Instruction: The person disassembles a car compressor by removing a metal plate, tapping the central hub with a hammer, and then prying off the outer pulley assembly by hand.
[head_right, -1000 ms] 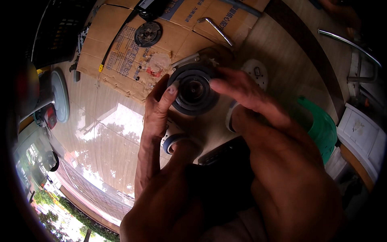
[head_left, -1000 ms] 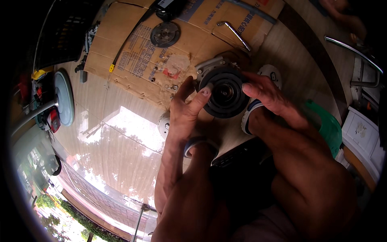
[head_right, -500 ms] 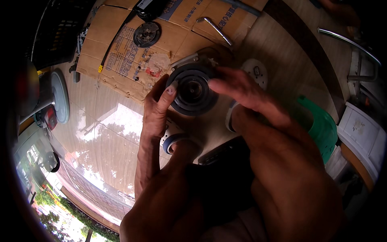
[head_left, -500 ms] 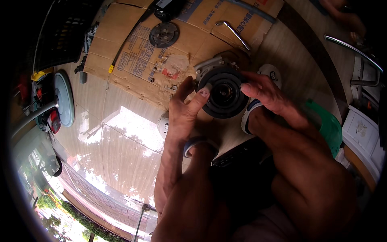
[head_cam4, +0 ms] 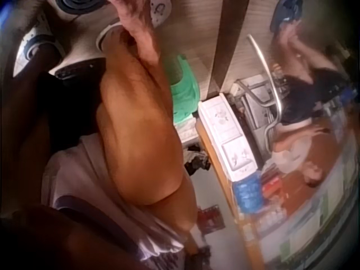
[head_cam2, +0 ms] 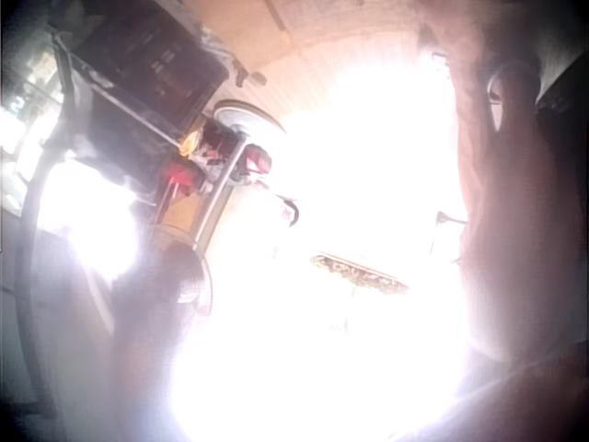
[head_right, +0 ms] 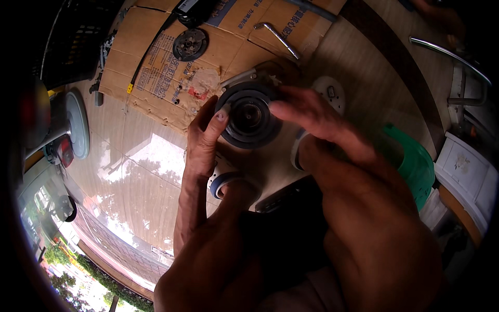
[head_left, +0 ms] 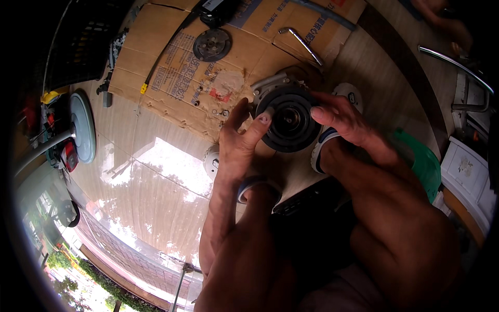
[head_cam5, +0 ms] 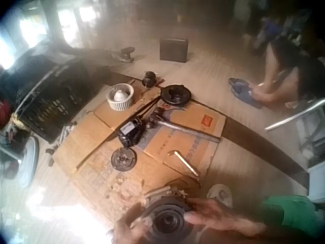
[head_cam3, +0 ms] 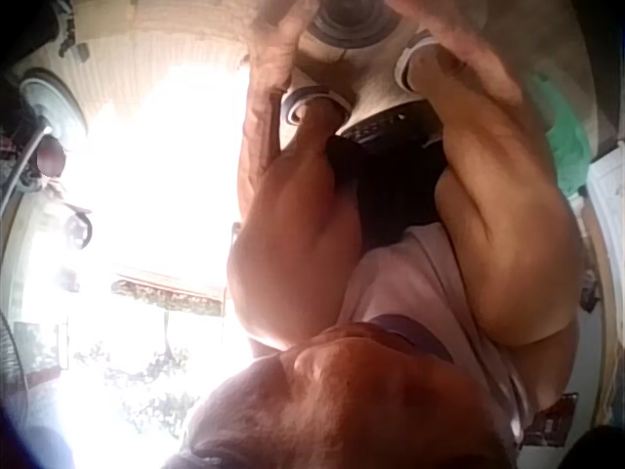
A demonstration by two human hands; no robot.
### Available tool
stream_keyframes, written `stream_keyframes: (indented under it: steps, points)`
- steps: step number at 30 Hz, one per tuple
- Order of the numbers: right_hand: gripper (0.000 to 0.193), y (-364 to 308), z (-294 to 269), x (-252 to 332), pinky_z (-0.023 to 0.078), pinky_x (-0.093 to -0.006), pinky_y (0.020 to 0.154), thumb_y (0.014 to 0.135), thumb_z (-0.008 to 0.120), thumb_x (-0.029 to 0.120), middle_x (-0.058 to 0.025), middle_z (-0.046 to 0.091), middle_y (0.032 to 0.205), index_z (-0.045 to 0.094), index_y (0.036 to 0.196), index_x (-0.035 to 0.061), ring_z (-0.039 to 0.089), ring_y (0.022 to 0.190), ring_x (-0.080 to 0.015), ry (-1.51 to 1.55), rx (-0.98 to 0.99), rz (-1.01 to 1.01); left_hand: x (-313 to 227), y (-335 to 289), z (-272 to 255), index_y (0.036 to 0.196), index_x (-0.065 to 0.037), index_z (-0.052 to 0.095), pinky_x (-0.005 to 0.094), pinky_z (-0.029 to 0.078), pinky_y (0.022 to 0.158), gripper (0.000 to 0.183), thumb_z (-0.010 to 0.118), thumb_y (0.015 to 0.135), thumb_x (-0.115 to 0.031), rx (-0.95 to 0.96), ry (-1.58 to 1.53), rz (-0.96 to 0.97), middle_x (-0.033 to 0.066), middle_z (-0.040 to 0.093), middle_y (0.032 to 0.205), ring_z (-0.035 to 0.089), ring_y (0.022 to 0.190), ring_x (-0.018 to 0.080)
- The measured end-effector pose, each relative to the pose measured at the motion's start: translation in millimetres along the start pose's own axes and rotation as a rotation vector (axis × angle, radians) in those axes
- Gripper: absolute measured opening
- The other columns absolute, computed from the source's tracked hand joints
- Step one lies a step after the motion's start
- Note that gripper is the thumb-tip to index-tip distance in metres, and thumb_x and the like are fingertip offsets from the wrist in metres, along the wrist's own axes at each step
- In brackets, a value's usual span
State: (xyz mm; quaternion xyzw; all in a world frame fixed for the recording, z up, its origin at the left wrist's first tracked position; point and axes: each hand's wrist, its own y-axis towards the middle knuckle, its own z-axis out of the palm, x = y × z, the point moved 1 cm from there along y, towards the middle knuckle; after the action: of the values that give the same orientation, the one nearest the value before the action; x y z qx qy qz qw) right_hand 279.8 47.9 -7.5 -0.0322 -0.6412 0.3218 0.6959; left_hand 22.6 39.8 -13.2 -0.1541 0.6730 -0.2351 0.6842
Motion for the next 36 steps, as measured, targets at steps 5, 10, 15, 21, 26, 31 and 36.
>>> stream_keyframes:
  steps: [5, 10, 15, 21, 26, 31, 36]
  points:
    - [0.06, 0, 0, -4, 0.048, -0.0308, 0.101, 0.095, 0.07, 0.042, -0.0096, 0.069, 0.124, 0.06, 0.136, 0.0001, 0.062, 0.115, -0.0164, 0.006, -0.016, 0.014, 2, 1, 0, 0.148, 0.016, 0.038, 0.0411, 0.036, 0.115, 0.103, 0.08, 0.082, -0.052, 0.002, -0.009, 0.0, 0.0327, 0.049, 0.146, 0.047, 0.14, 0.0351]
    - [0.06, 0, 4, -3, 0.047, -0.0311, 0.102, 0.095, 0.07, 0.042, -0.0095, 0.068, 0.126, 0.059, 0.137, 0.0002, 0.061, 0.117, -0.0165, 0.03, -0.022, 0.017, 2, 0, -1, 0.148, 0.015, 0.039, 0.0415, 0.037, 0.115, 0.102, 0.081, 0.082, -0.051, -0.002, -0.021, -0.003, 0.0322, 0.05, 0.146, 0.048, 0.139, 0.0348]
    - [0.06, -1, 1, -3, 0.047, -0.0308, 0.102, 0.095, 0.07, 0.042, -0.0091, 0.068, 0.126, 0.059, 0.137, 0.0005, 0.061, 0.117, -0.0164, 0.008, -0.03, -0.011, 3, 2, -1, 0.15, 0.013, 0.037, 0.043, 0.037, 0.114, 0.102, 0.081, 0.082, -0.048, 0.004, -0.029, -0.001, 0.0326, 0.047, 0.148, 0.046, 0.141, 0.035]
    - [0.06, 3, -1, -1, 0.048, -0.0304, 0.101, 0.095, 0.07, 0.043, -0.0094, 0.069, 0.123, 0.06, 0.136, -0.0005, 0.063, 0.115, -0.0164, -0.035, 0.006, -0.011, 7, 1, -2, 0.151, 0.012, 0.036, 0.0445, 0.035, 0.116, 0.103, 0.081, 0.081, -0.049, -0.012, -0.029, -0.009, 0.0331, 0.046, 0.149, 0.044, 0.142, 0.0355]
    - [0.063, -1, -1, 1, 0.049, -0.0309, 0.1, 0.093, 0.072, 0.043, -0.0111, 0.069, 0.123, 0.06, 0.135, -0.0015, 0.063, 0.114, -0.0174, 0.01, -0.025, 0.011, 7, 3, 2, 0.151, 0.011, 0.038, 0.0454, 0.034, 0.116, 0.103, 0.083, 0.08, -0.048, 0.003, -0.088, -0.007, 0.0326, 0.047, 0.147, 0.045, 0.141, 0.0355]
    - [0.069, -1, 2, 0, 0.048, -0.0315, 0.101, 0.091, 0.075, 0.044, -0.0115, 0.068, 0.125, 0.056, 0.139, -0.0027, 0.062, 0.115, -0.0174, 0.02, -0.054, 0.032, 8, 4, -1, 0.15, 0.008, 0.04, 0.046, 0.033, 0.116, 0.101, 0.085, 0.079, -0.048, -0.009, -0.095, 0.003, 0.0318, 0.049, 0.146, 0.046, 0.14, 0.0349]
    - [0.07, 2, -3, -13, 0.048, -0.0311, 0.101, 0.091, 0.076, 0.041, -0.0117, 0.068, 0.125, 0.054, 0.14, -0.0033, 0.062, 0.116, -0.0168, 0.019, -0.05, 0.024, 14, 3, -1, 0.151, 0.006, 0.04, 0.0482, 0.033, 0.116, 0.102, 0.082, 0.079, -0.053, -0.024, -0.042, -0.002, 0.0319, 0.048, 0.146, 0.045, 0.141, 0.0367]
